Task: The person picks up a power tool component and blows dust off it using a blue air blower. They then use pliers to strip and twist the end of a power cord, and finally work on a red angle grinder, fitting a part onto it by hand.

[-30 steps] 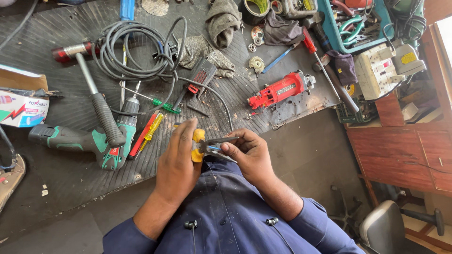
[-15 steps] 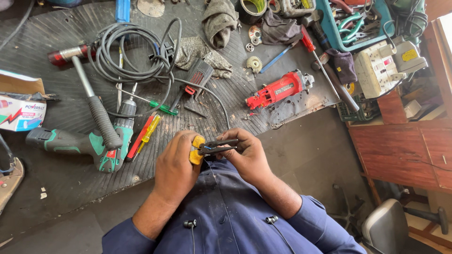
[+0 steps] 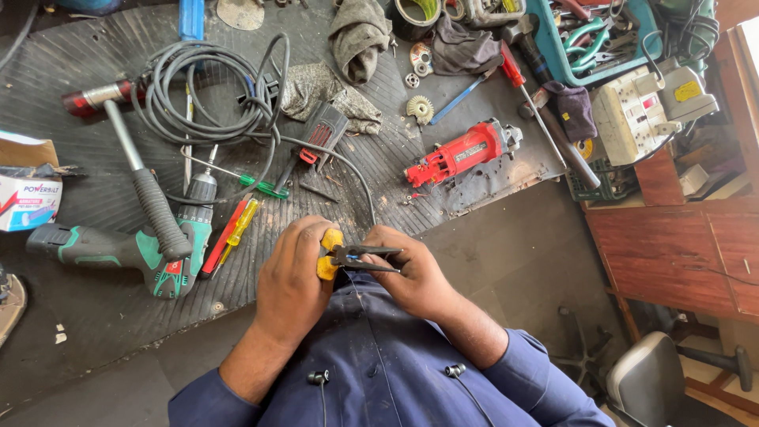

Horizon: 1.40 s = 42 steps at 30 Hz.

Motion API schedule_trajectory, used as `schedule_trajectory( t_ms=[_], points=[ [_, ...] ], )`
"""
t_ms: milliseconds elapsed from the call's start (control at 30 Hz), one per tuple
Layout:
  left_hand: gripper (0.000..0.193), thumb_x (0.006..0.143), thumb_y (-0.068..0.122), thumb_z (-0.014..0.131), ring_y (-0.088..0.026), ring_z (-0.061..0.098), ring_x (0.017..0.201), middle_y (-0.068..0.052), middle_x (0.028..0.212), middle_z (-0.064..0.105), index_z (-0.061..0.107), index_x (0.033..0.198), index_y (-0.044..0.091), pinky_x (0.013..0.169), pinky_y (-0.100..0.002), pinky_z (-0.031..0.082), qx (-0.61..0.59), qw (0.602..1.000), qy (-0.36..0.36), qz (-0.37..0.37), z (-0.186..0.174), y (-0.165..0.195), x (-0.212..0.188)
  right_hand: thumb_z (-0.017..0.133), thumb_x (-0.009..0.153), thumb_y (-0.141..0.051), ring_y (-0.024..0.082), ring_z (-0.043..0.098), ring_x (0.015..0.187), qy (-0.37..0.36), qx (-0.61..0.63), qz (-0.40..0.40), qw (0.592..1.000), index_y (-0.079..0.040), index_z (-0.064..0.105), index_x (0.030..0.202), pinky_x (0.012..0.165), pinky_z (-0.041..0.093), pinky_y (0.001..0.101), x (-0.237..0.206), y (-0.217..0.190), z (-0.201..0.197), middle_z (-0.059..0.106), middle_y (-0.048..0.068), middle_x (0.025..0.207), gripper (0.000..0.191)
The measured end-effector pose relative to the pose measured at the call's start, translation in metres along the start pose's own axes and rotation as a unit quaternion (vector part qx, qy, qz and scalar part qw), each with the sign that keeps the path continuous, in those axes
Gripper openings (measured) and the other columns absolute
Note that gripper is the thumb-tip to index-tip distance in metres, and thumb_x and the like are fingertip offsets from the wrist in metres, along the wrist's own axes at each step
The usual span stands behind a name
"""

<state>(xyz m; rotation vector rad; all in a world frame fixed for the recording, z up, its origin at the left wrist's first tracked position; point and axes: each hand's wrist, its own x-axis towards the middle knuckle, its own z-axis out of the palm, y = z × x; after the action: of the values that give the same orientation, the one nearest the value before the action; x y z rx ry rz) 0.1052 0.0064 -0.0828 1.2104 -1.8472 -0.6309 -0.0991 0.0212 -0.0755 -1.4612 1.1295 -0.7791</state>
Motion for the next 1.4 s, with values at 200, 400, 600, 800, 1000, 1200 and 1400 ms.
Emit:
schedule_trajectory(
  t_ms=[200,400,600,800,1000,1200,1400],
  points=[
    [0.035,0.086,0.004,0.07,-0.035,0.065,0.109,-0.014,0.119,0.064,0.059,0.119,0.003,0.09,-0.042,0.054,0.016,1.0,0.011,0.019,0.001,0.004,0.006,0.063,0.103,-0.007,0.019,0.06,0.089,0.006,-0.041,-0.04,0.998,0.0,0.067,0.103,0.082,0.049,0.0329,0.001,-0.003,-0.006,0.062,0.009,0.096,0.008],
    [0.029,0.088,0.003,0.069,-0.034,0.067,0.103,-0.013,0.114,0.065,0.059,0.115,0.004,0.084,-0.042,0.055,0.033,0.999,0.016,0.033,0.006,0.002,0.003,0.065,0.101,-0.006,0.021,0.063,0.089,0.009,-0.047,-0.051,0.998,0.0,0.068,0.103,0.082,0.051,0.0339,-0.002,-0.001,-0.008,0.065,0.01,0.097,0.008],
    [0.023,0.087,0.008,0.073,-0.035,0.07,0.087,-0.013,0.1,0.069,0.06,0.106,0.005,0.072,-0.043,0.056,0.018,0.999,-0.026,0.007,0.013,-0.003,-0.006,0.063,0.098,-0.014,0.016,0.065,0.079,-0.047,-0.051,-0.007,0.998,-0.004,0.07,0.11,0.072,0.053,0.032,-0.009,-0.011,-0.014,0.065,0.004,0.089,0.017],
    [0.029,0.076,0.01,0.078,-0.038,0.07,0.087,-0.012,0.093,0.072,0.063,0.102,0.01,0.069,-0.046,0.055,-0.08,0.98,-0.13,-0.127,0.029,-0.002,-0.019,0.093,0.069,-0.031,0.022,0.057,0.065,0.002,-0.204,-0.093,0.975,-0.009,0.071,0.101,0.06,0.047,0.0337,-0.007,0.003,-0.006,0.056,0.005,0.077,0.045],
    [0.03,0.076,0.012,0.081,-0.04,0.068,0.085,-0.014,0.091,0.071,0.063,0.099,0.009,0.068,-0.048,0.052,-0.066,0.979,-0.085,-0.17,0.045,0.003,-0.028,0.094,0.067,-0.023,0.02,0.048,0.054,0.15,-0.219,-0.096,0.959,-0.01,0.063,0.082,0.051,0.04,0.0348,-0.011,0.05,0.017,0.045,0.003,0.065,0.036],
    [0.027,0.09,0.026,0.079,-0.038,0.07,0.086,-0.014,0.09,0.072,0.064,0.101,0.006,0.072,-0.046,0.054,-0.099,0.941,-0.029,-0.322,0.053,0.008,-0.009,0.088,0.089,-0.014,0.014,0.034,0.062,0.25,-0.064,-0.051,0.965,-0.008,0.037,0.073,0.056,0.031,0.0305,-0.003,0.057,0.029,0.037,0.001,0.069,0.055],
    [0.062,0.08,0.028,0.083,-0.041,0.064,0.103,-0.019,0.119,0.063,0.056,0.13,0.003,0.079,-0.049,0.053,0.128,0.964,-0.075,-0.22,0.018,-0.02,0.004,0.052,0.103,-0.019,0.009,0.051,0.089,0.112,0.222,-0.002,0.969,-0.005,0.059,0.107,0.085,0.044,0.024,-0.011,0.032,-0.005,0.054,0.002,0.098,0.017]
  ],
)
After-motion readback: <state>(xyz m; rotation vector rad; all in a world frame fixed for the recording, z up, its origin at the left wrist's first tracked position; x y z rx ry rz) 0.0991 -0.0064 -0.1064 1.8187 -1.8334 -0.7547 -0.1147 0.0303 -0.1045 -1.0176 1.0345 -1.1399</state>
